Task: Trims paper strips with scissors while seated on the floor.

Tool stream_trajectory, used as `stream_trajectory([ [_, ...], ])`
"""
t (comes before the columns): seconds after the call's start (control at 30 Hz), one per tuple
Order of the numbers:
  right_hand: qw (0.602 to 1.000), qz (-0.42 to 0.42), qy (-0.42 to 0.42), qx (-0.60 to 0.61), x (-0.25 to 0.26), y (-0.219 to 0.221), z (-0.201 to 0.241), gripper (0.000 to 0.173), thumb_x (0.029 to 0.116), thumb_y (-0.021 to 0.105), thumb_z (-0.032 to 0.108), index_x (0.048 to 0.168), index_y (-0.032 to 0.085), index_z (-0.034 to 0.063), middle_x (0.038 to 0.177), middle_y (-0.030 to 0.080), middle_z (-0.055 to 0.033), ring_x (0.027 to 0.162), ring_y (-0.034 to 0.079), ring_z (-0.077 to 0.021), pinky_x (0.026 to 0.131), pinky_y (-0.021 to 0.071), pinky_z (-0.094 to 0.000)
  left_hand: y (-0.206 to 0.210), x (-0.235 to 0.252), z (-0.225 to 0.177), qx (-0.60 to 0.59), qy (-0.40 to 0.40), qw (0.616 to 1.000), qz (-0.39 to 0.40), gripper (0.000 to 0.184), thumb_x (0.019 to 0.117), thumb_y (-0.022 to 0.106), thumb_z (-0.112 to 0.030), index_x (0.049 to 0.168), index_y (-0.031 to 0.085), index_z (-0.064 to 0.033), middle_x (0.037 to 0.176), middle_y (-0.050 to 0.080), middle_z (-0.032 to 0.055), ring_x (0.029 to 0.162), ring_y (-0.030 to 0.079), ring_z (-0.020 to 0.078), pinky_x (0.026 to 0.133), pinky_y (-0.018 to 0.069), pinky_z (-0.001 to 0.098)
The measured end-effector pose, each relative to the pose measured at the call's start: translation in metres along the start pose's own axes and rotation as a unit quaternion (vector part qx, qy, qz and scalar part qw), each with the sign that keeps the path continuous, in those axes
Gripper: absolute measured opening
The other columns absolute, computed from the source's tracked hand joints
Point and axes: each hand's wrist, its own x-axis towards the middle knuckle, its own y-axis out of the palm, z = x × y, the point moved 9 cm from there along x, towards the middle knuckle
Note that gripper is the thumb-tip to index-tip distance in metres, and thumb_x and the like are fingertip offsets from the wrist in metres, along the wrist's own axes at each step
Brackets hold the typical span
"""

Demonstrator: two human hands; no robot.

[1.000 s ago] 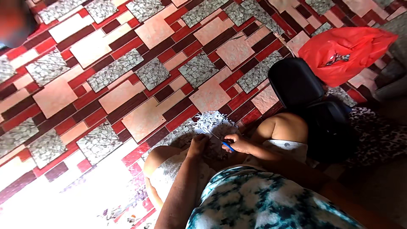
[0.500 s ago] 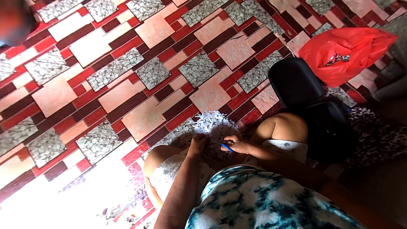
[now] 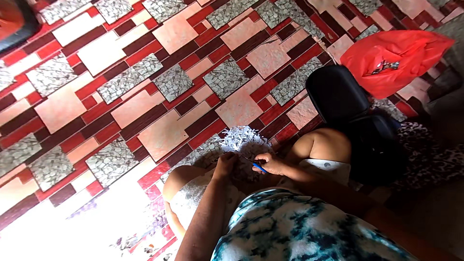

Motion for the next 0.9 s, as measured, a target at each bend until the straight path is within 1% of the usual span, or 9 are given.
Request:
stream_trajectory([
  [0.13, 1.0, -0.004, 0.013, 0.004, -0.0015, -0.0011, 0.001, 0.032, 0.099, 0.068, 0.018, 0.121, 0.062, -0.0048, 0.085, 0.066, -0.0046, 0.068, 0.059, -0.0026, 0.066, 0.051, -0.0199, -0.0014, 0.0014, 0.0014, 0.008, -0.003, 1.0, -0.004, 0.017, 0.1073, 0.052, -0.011, 0.101, 0.061, 0.0023, 0.07, 0.066, 0.0043, 0.052, 0.058, 0.0074, 0.048, 0.0483, 0.0195],
  [0.2, 0.999, -0.013, 0.018, 0.03, -0.0006, -0.0014, -0.0003, 0.03, 0.0984, 0.069, 0.017, 0.119, 0.063, -0.0046, 0.083, 0.066, -0.0028, 0.066, 0.059, -0.0022, 0.065, 0.0515, -0.0192, -0.0021, 0.0014, 0.0017, 0.0, -0.007, 1.0, -0.009, 0.017, 0.107, 0.053, -0.011, 0.101, 0.062, 0.0024, 0.07, 0.066, 0.0046, 0.052, 0.058, 0.0077, 0.048, 0.0477, 0.0194],
  [0.3, 0.998, -0.003, 0.04, 0.037, -0.0001, 0.0013, -0.0044, 0.032, 0.0995, 0.068, 0.023, 0.119, 0.06, -0.0023, 0.084, 0.065, -0.0021, 0.067, 0.06, -0.0034, 0.065, 0.0513, -0.0202, -0.0034, 0.0006, 0.0015, -0.037, -0.009, 0.999, -0.02, 0.017, 0.1066, 0.053, -0.009, 0.099, 0.062, 0.0026, 0.071, 0.067, 0.0057, 0.053, 0.059, 0.0089, 0.048, 0.0492, 0.0204],
  [0.43, 0.998, 0.023, 0.026, -0.054, 0.001, 0.0037, -0.0039, 0.039, 0.0993, 0.068, 0.032, 0.119, 0.063, -0.0021, 0.095, 0.063, -0.0101, 0.077, 0.057, -0.0103, 0.074, 0.0494, -0.0281, -0.0036, -0.0015, 0.0017, -0.064, -0.025, 0.997, -0.036, 0.015, 0.1062, 0.053, -0.008, 0.101, 0.061, 0.0036, 0.075, 0.069, 0.0082, 0.059, 0.066, 0.0116, 0.055, 0.0551, 0.0226],
  [0.53, 0.995, 0.018, -0.001, -0.099, 0.0019, 0.0028, -0.0006, 0.04, 0.0973, 0.07, 0.033, 0.115, 0.063, -0.002, 0.087, 0.055, -0.0074, 0.074, 0.048, -0.0117, 0.071, 0.043, -0.0292, -0.0023, -0.0025, 0.0017, -0.058, -0.032, 0.997, -0.034, 0.015, 0.1065, 0.052, -0.007, 0.099, 0.06, 0.0036, 0.075, 0.069, 0.0079, 0.06, 0.066, 0.0117, 0.057, 0.0561, 0.0231],
  [0.57, 0.994, 0.016, -0.005, -0.11, 0.0016, 0.0025, 0.0008, 0.04, 0.0972, 0.07, 0.033, 0.116, 0.063, -0.002, 0.087, 0.054, -0.0074, 0.074, 0.047, -0.0123, 0.07, 0.0424, -0.0297, -0.0021, -0.0022, 0.0019, -0.057, -0.033, 0.997, -0.033, 0.016, 0.1065, 0.052, -0.007, 0.099, 0.061, 0.0038, 0.075, 0.07, 0.008, 0.059, 0.067, 0.012, 0.057, 0.0568, 0.0236],
  [0.67, 0.992, 0.012, -0.013, -0.127, -0.0001, 0.0029, 0.004, 0.04, 0.0968, 0.07, 0.029, 0.118, 0.064, -0.0036, 0.094, 0.061, -0.0138, 0.08, 0.053, -0.0177, 0.076, 0.0461, -0.0352, -0.0008, -0.0022, 0.0025, -0.043, -0.033, 0.998, -0.029, 0.017, 0.1066, 0.051, -0.007, 0.101, 0.062, 0.0052, 0.075, 0.07, 0.0082, 0.059, 0.067, 0.0125, 0.056, 0.0563, 0.0243],
  [0.77, 0.991, 0.01, -0.024, -0.129, 0.0004, 0.0034, 0.0031, 0.038, 0.0964, 0.07, 0.029, 0.116, 0.065, -0.0032, 0.09, 0.06, -0.0122, 0.077, 0.052, -0.0167, 0.074, 0.0456, -0.0344, 0.001, -0.0019, 0.0028, -0.034, -0.031, 0.999, -0.018, 0.018, 0.1069, 0.051, -0.007, 0.102, 0.062, 0.0053, 0.075, 0.07, 0.0079, 0.06, 0.067, 0.0123, 0.056, 0.0563, 0.0241],
  [0.9, 0.99, 0.007, -0.023, -0.137, 0.0007, 0.0023, 0.0027, 0.038, 0.0972, 0.069, 0.028, 0.118, 0.065, -0.004, 0.095, 0.063, -0.0148, 0.082, 0.056, -0.0184, 0.078, 0.0473, -0.0353, 0.002, -0.0005, 0.0046, -0.025, -0.031, 0.999, -0.016, 0.017, 0.1065, 0.051, -0.006, 0.102, 0.062, 0.0052, 0.075, 0.071, 0.0087, 0.059, 0.068, 0.013, 0.056, 0.0567, 0.0249],
])
